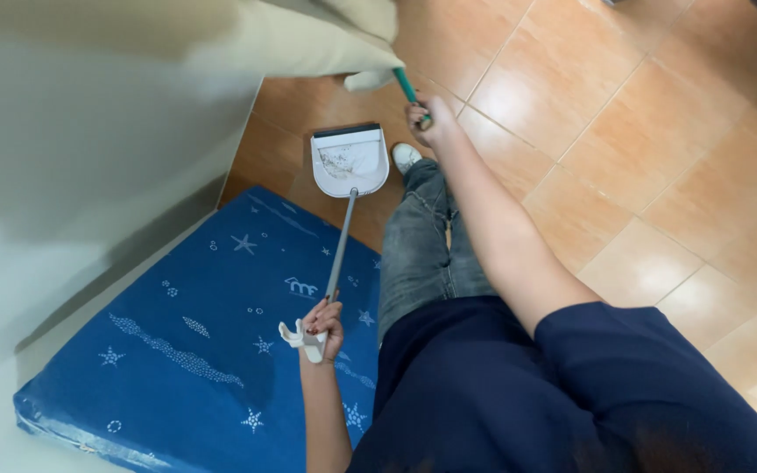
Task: The person sweeps debris on a tiled floor into a dustpan using a broom. They move along the edge of a bed and a blue mat, repeatedly sweeping small particles into the dustpan.
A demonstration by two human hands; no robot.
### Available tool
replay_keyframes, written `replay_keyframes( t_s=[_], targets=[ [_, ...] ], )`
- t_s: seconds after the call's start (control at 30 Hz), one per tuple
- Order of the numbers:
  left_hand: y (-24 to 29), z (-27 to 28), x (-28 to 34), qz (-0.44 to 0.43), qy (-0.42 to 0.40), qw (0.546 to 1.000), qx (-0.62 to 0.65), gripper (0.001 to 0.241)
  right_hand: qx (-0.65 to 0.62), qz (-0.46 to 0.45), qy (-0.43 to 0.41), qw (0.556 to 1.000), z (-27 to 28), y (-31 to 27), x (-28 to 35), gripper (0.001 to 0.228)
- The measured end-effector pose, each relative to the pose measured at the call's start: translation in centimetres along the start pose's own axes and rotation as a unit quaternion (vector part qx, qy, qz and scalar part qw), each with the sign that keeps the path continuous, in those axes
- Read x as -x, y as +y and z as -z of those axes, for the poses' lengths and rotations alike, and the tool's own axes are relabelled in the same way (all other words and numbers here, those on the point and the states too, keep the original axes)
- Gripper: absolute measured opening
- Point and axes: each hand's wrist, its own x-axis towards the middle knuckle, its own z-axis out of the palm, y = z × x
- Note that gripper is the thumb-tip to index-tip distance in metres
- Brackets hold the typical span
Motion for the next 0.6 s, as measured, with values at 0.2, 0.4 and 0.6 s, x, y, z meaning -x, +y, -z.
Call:
replay_keyframes(
  t_s=[0.2, 0.4, 0.6],
  targets=[
    [-0.7, 1.5, 0.6, 0.004, 0.003, 1.000, 0.003, 0.034, -0.030, 0.068, 0.006, 0.997, 9.4, -2.5, 7.2, 0.009],
    [-1.1, 4.9, 1.5, 0.035, -0.016, 0.999, 0.020, 0.029, -0.077, 0.138, 0.068, 0.985, 18.6, -4.0, 14.3, 0.008],
    [-3.3, 8.7, 4.5, -0.007, -0.016, 0.999, 0.036, 0.041, -0.053, 0.168, 0.079, 0.981, 19.9, 0.6, 24.8, 0.011]
  ],
)
